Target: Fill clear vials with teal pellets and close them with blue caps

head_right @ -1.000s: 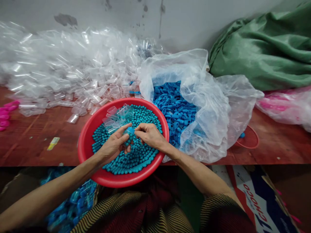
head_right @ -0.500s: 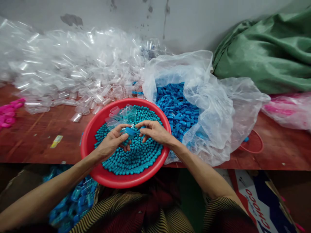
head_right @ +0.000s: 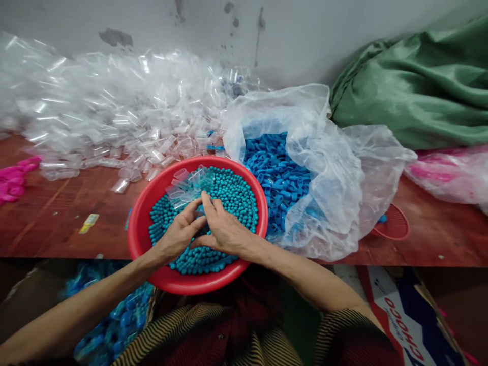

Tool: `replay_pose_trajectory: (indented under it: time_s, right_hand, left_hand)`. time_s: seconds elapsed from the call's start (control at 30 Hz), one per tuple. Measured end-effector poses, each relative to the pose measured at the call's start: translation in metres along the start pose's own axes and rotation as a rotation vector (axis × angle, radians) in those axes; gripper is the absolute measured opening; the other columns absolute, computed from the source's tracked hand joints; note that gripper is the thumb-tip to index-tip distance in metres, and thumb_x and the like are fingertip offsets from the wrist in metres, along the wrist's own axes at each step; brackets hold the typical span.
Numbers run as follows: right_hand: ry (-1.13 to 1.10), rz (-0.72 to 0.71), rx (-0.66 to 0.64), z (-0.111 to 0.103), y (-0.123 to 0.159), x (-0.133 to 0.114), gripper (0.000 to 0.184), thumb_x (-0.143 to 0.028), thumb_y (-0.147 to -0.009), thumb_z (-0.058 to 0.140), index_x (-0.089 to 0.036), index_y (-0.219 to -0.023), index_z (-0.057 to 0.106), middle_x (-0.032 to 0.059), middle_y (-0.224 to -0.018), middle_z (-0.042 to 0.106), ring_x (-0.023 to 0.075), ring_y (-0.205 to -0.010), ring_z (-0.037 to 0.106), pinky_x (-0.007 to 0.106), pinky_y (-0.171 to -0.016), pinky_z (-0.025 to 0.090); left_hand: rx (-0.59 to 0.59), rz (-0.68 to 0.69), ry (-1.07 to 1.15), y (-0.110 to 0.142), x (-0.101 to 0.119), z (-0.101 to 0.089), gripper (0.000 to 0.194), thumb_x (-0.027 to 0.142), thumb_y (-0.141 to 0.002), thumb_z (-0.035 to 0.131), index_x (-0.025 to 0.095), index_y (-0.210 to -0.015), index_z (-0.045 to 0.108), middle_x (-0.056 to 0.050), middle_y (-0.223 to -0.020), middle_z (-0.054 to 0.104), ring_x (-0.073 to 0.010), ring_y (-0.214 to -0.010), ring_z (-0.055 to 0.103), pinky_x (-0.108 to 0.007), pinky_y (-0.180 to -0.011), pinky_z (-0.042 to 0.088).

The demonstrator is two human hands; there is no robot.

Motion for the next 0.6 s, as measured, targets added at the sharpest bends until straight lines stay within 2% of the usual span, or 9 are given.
replay_pose_trajectory:
  time_s: [0.07,0.17,0.33,0.47,0.53,0.6]
  right_hand:
    - [0.125,0.007,0.016,0.001,0.001,-0.002,0.094,-0.044,-0.075,0.06,-0.008,-0.145,0.009,0.0224,-0.122,0.047,0.0293,-0.098,0.058,0.04,-0.072,0.052]
    - [0.307,-0.045,0.052,-0.001,0.001,-0.01,0.086,-0.047,-0.076,0.055,-0.006,-0.142,0.018,0.0211,-0.111,0.052,0.0289,-0.089,0.059,0.036,-0.061,0.051]
    - [0.457,-0.021,-0.013,0.004,0.0,-0.009,0.081,-0.054,-0.076,0.05,-0.004,-0.137,0.03,0.0199,-0.104,0.054,0.0255,-0.077,0.059,0.031,-0.053,0.048]
    - [0.371,0.018,-0.02,0.005,-0.004,-0.005,0.083,-0.053,-0.078,0.051,-0.006,-0.141,0.023,0.021,-0.109,0.052,0.0279,-0.081,0.06,0.036,-0.058,0.05]
    - [0.238,0.002,-0.015,0.004,-0.007,-0.002,0.086,-0.051,-0.079,0.053,-0.011,-0.144,0.014,0.0204,-0.115,0.05,0.0283,-0.086,0.06,0.039,-0.064,0.051]
    - [0.065,-0.023,-0.033,0.003,-0.01,0.005,0.09,-0.048,-0.079,0.057,-0.017,-0.146,0.005,0.0189,-0.123,0.047,0.0255,-0.087,0.06,0.04,-0.07,0.052]
  left_hand:
    - [-0.02,-0.003,0.038,0.001,-0.001,0.003,0.048,0.027,-0.076,0.058,0.018,-0.121,0.045,0.001,-0.08,0.055,-0.0114,-0.071,0.051,-0.023,-0.071,0.043]
    - [-0.005,-0.016,0.058,0.003,0.0,0.006,0.04,0.03,-0.075,0.06,0.02,-0.111,0.048,0.004,-0.067,0.049,-0.0108,-0.064,0.048,-0.021,-0.065,0.041]
    - [0.07,-0.005,0.065,0.003,-0.002,0.008,0.024,0.029,-0.074,0.058,0.02,-0.093,0.047,0.006,-0.061,0.041,-0.0093,-0.06,0.044,-0.019,-0.06,0.039]
    - [0.081,0.022,0.002,-0.006,-0.004,0.006,0.019,0.028,-0.076,0.055,0.02,-0.091,0.047,0.005,-0.067,0.045,-0.0081,-0.061,0.044,-0.018,-0.059,0.04]
    - [0.064,0.042,-0.084,-0.009,0.003,0.002,0.018,0.029,-0.078,0.053,0.019,-0.093,0.049,0.004,-0.069,0.046,-0.0083,-0.061,0.045,-0.018,-0.057,0.04]
    - [0.053,0.041,-0.18,-0.008,0.012,-0.011,0.024,0.031,-0.079,0.052,0.02,-0.1,0.05,0.004,-0.068,0.046,-0.0081,-0.057,0.044,-0.018,-0.051,0.039]
Point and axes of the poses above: each hand's wrist, its own y-axis away from the middle knuckle, its own z-axis out of the palm, x = y × z, the point moved 9 cm from there along -y, towards the middle knuckle
